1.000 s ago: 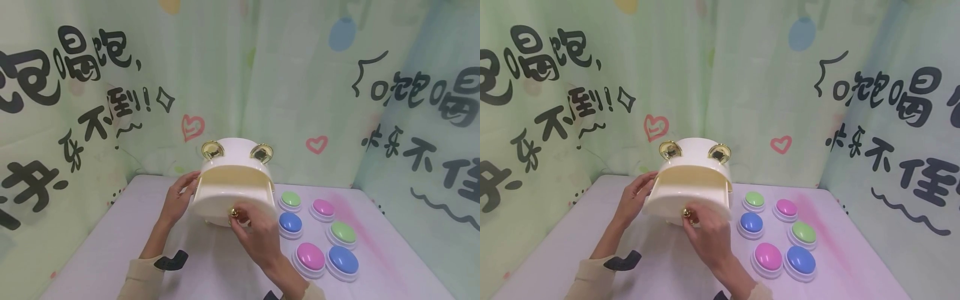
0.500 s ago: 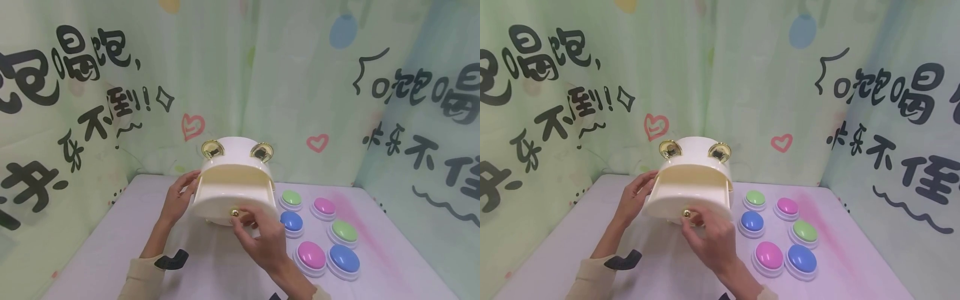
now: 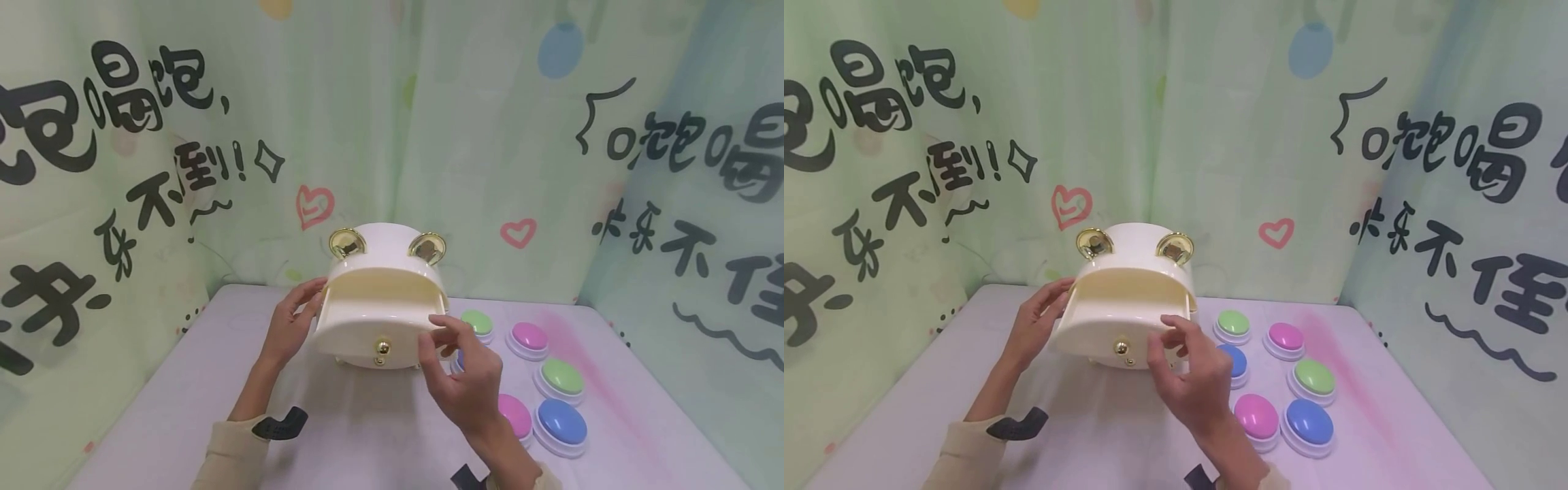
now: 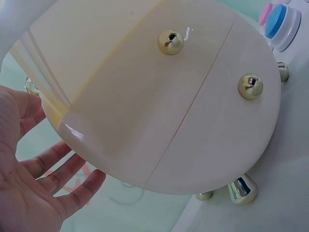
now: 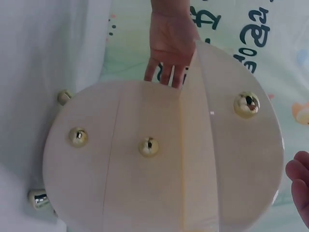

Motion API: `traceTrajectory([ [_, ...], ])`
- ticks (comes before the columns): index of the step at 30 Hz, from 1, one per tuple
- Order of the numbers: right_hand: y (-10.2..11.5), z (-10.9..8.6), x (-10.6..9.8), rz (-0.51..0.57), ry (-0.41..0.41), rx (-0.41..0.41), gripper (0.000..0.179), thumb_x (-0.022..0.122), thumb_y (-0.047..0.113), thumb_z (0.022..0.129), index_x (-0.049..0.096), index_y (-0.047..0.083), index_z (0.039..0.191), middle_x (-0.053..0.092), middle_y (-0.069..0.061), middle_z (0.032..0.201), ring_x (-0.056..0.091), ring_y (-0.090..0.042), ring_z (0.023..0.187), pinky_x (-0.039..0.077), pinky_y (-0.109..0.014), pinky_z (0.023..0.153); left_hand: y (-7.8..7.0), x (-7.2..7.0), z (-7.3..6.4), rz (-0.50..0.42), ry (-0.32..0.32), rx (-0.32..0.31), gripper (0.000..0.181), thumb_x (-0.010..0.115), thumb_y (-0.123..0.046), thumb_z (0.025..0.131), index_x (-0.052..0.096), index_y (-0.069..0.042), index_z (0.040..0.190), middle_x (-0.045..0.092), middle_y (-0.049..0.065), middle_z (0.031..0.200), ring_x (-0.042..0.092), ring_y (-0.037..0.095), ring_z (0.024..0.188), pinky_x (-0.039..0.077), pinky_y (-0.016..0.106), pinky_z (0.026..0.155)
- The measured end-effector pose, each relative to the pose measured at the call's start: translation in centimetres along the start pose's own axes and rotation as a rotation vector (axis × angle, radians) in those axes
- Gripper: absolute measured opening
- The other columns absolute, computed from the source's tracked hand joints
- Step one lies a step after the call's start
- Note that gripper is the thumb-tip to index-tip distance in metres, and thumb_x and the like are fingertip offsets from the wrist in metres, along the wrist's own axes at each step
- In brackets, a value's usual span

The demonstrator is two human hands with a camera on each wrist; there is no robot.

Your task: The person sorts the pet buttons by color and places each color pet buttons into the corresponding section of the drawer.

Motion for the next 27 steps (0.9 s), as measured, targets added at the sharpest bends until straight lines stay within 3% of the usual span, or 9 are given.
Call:
traceTrajectory([
  [5, -2.2, 0.4, -1.7, -0.041, -0.043, 0.090, 0.028, 0.065, 0.022, 0.094, 0.070, -0.003, 0.106, 0.077, -0.012, 0.082, 0.070, -0.021, 0.063, 0.057, -0.023, 0.057, -0.2, 0.0, 0.0, 0.007, -0.001, 0.009, 0.035, 0.055, -0.017, 0.107, 0.062, -0.009, 0.140, 0.065, 0.013, 0.135, 0.059, 0.026, 0.127, 0.053, 0.018, 0.087],
  [10, -4.6, 0.6, -3.4, -0.077, -0.085, 0.170, 0.024, 0.068, 0.010, 0.085, 0.070, -0.003, 0.106, 0.077, -0.012, 0.083, 0.068, -0.021, 0.063, 0.054, -0.014, 0.065, -0.2, -0.1, 0.0, 0.009, -0.004, 0.011, 0.035, 0.055, -0.017, 0.107, 0.062, -0.009, 0.140, 0.065, 0.013, 0.135, 0.059, 0.026, 0.127, 0.054, 0.018, 0.086],
  [14, -6.1, 0.8, -4.8, -0.111, -0.122, 0.222, 0.023, 0.068, 0.009, 0.087, 0.070, -0.004, 0.107, 0.077, -0.014, 0.084, 0.066, -0.006, 0.068, 0.050, -0.009, 0.070, -0.2, -0.2, 0.0, 0.017, -0.008, 0.015, 0.035, 0.055, -0.017, 0.106, 0.062, -0.009, 0.139, 0.065, 0.014, 0.134, 0.059, 0.028, 0.127, 0.053, 0.018, 0.085],
  [19, -7.9, 0.7, -6.7, -0.187, -0.154, 0.308, 0.023, 0.067, 0.012, 0.093, 0.070, -0.004, 0.109, 0.077, -0.016, 0.087, 0.059, 0.015, 0.076, 0.046, -0.007, 0.067, 0.0, -0.2, 0.0, 0.012, -0.010, 0.014, 0.034, 0.056, -0.016, 0.106, 0.062, -0.008, 0.139, 0.065, 0.015, 0.134, 0.059, 0.028, 0.127, 0.053, 0.016, 0.084],
  [27, -11.3, 0.1, -9.6, -0.276, -0.163, 0.415, 0.027, 0.066, 0.017, 0.097, 0.070, -0.004, 0.113, 0.076, -0.017, 0.089, 0.055, 0.018, 0.076, 0.044, -0.007, 0.066, 0.1, -0.2, 0.0, 0.007, -0.010, 0.005, 0.035, 0.057, -0.015, 0.105, 0.062, -0.009, 0.139, 0.065, 0.013, 0.134, 0.059, 0.028, 0.127, 0.054, 0.016, 0.083],
])
Point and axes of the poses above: each hand's wrist, its own z-axis towards the middle knuckle, its own x-axis out of the palm, y = z × x, the point moved 10 cm from there along z, towards the middle knuckle
